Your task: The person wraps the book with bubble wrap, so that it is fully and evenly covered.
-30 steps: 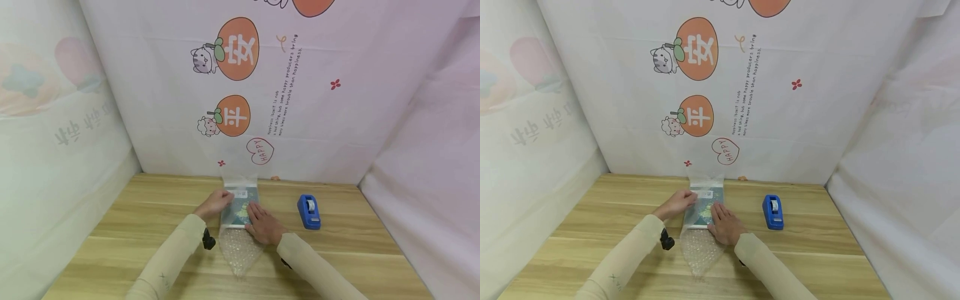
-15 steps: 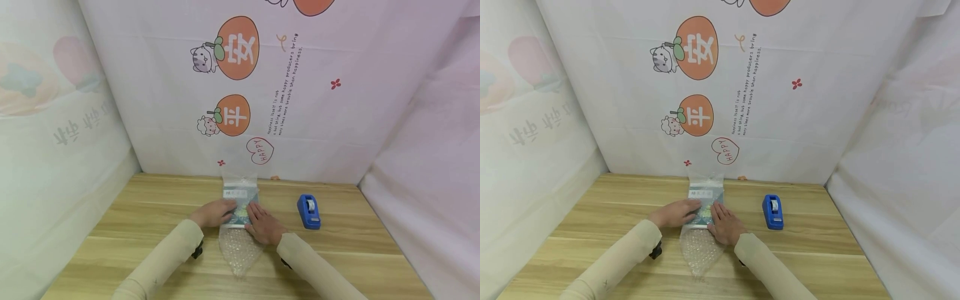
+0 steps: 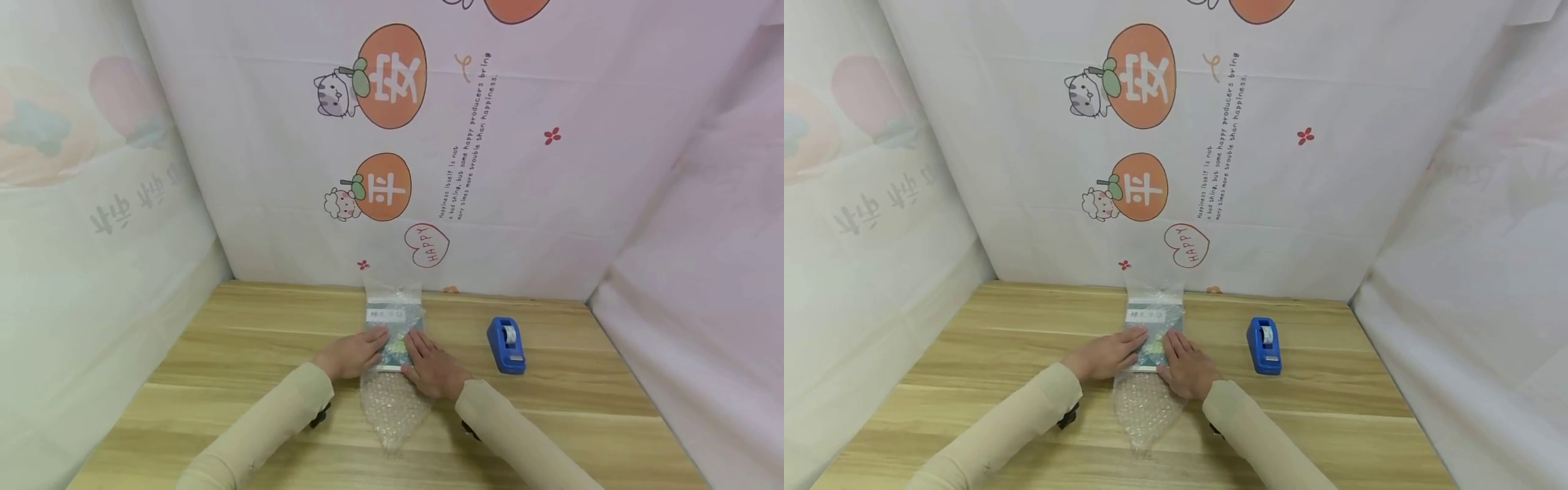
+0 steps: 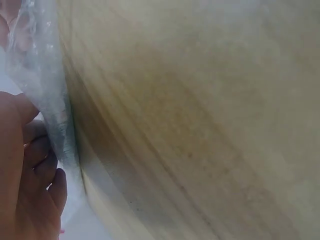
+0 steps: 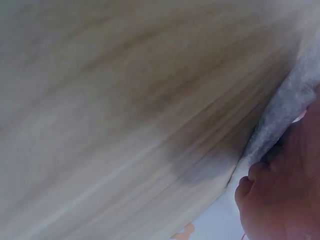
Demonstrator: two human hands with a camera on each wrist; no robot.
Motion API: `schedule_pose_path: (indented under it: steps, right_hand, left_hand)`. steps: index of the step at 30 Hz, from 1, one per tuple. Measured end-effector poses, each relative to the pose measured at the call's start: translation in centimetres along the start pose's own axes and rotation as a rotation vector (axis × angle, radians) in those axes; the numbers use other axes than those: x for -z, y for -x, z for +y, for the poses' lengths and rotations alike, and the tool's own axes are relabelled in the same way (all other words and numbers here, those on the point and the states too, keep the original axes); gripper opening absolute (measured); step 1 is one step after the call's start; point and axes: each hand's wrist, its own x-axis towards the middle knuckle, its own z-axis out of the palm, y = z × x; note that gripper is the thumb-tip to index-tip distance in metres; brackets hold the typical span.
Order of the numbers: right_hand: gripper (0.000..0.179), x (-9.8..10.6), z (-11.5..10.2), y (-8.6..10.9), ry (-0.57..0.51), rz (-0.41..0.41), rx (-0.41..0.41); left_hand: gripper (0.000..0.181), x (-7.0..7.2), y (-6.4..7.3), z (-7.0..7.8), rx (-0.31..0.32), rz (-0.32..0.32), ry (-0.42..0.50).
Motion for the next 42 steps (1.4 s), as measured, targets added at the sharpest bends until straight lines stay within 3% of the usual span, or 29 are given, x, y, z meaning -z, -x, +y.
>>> schedule_pose_path:
  steps: [7, 12, 19, 29, 42]
  right_hand:
    - [0.067, 1.5, 1.1, -0.3, -0.087, -0.004, 0.038]
    - [0.068, 3.9, 1.0, 0.1, -0.122, -0.085, 0.010]
    - [0.066, 6.7, 0.5, 0.1, -0.125, -0.099, -0.013]
    - [0.065, 4.5, 1.0, -2.4, -0.028, 0.034, 0.015]
    - [0.065, 2.5, 2.9, -3.3, 0.000, 0.072, -0.013]
  left_hand:
    - [0.055, 0.0, -0.6, 0.0, -0.001, 0.001, -0.037]
    - [0.055, -0.1, -0.7, -0.1, 0.008, -0.002, -0.062]
    - [0.055, -0.2, -0.5, -0.2, 0.021, -0.015, -0.077]
    - [0.053, 0.2, -0.5, 0.7, 0.024, -0.006, -0.086]
    - [0.054, 0.0, -0.5, 0.4, 0.039, -0.006, -0.112]
